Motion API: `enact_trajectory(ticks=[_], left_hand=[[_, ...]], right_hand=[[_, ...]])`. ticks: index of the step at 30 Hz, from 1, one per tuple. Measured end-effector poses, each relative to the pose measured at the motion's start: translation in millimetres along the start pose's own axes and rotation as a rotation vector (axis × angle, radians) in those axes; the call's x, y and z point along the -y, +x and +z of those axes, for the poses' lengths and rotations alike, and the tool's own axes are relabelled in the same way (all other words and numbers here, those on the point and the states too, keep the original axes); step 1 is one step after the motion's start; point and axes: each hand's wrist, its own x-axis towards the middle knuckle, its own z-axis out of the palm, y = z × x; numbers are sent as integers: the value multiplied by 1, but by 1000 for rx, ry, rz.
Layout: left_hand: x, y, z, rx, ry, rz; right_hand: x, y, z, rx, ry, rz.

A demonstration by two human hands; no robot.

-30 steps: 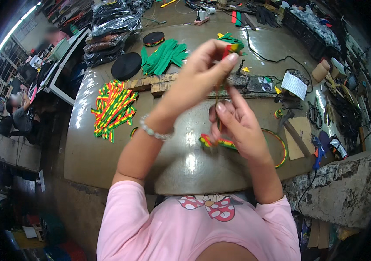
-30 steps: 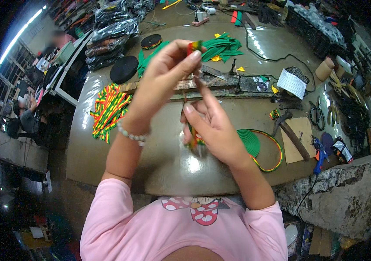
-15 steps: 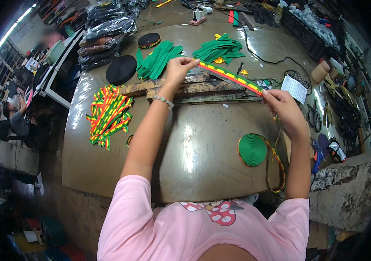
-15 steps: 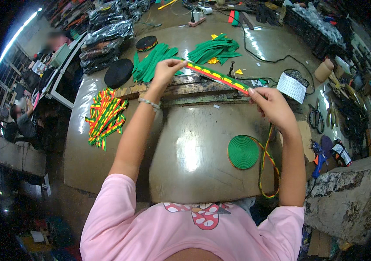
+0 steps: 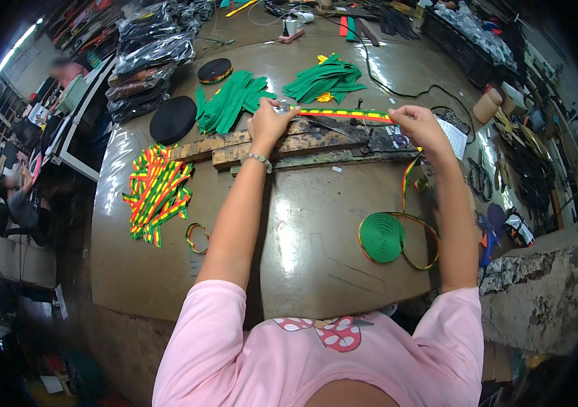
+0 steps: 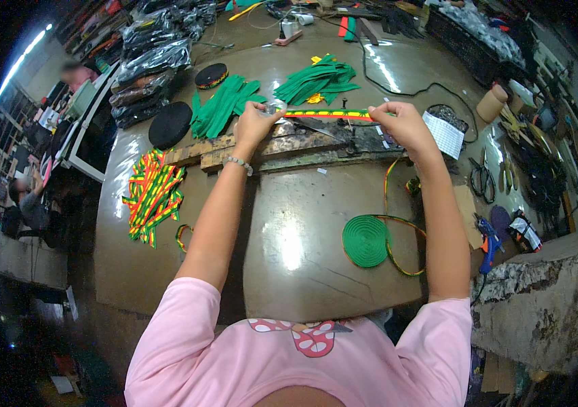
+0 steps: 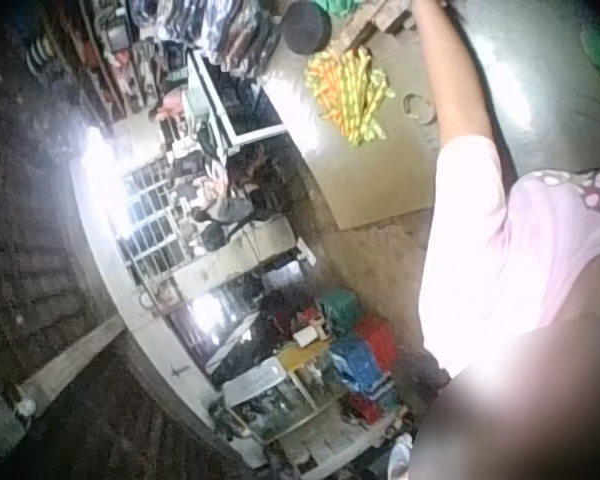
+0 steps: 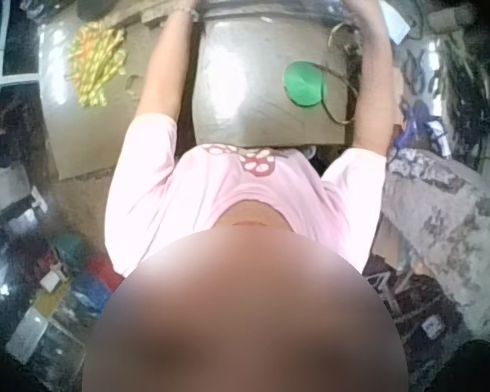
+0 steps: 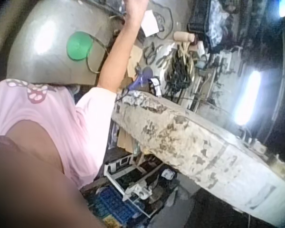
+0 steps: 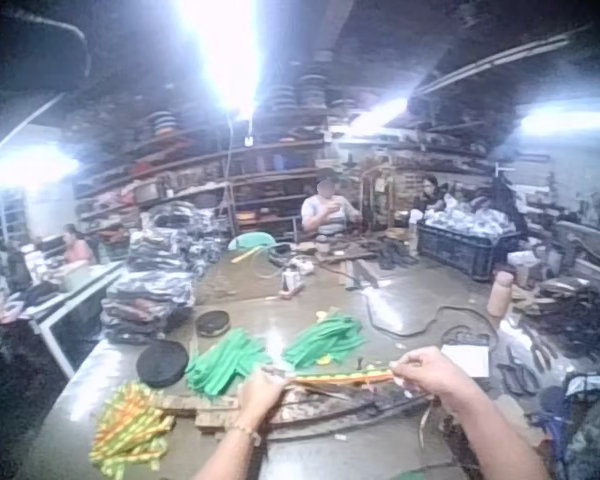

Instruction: The person repeatedly folds and presses a multicolored ribbon on a wooden jig, then places the finished piece into a pile. The person also briefly handles a green circular base and a glue gun before resuming the folding task.

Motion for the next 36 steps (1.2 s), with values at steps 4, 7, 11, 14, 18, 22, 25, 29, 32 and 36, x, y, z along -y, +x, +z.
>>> enact_trajectory(ticks=[4, 7, 11, 14, 18, 22, 25, 29, 32, 36], left_hand=[[0, 2, 1, 11, 5, -5], [0, 2, 1, 4, 14, -9], [-1, -1, 0, 3, 30, 5], [1, -3, -1, 44, -20, 47], [11, -4, -3, 113, -196, 115], [23, -2, -5, 180, -329, 190], [24, -1, -6, 192, -326, 155], [13, -1, -9, 144, -219, 87], [3, -2, -8, 129, -83, 62], [1, -2, -5, 98, -79, 79]], right_hand=[[-36, 2, -4, -58, 40, 160], [-71, 4, 0, -21, 113, 283], [-91, 3, 6, 26, 72, 302], [-70, -6, 8, -84, -35, 204], [-8, -11, 24, -75, 126, -50], [19, 30, 94, 65, 109, -207], [6, 77, 137, 12, -36, -189], [-27, 113, 147, -51, -320, 4], [-32, 118, 146, -29, -286, -1], [-10, 100, 124, -40, -412, -114]])
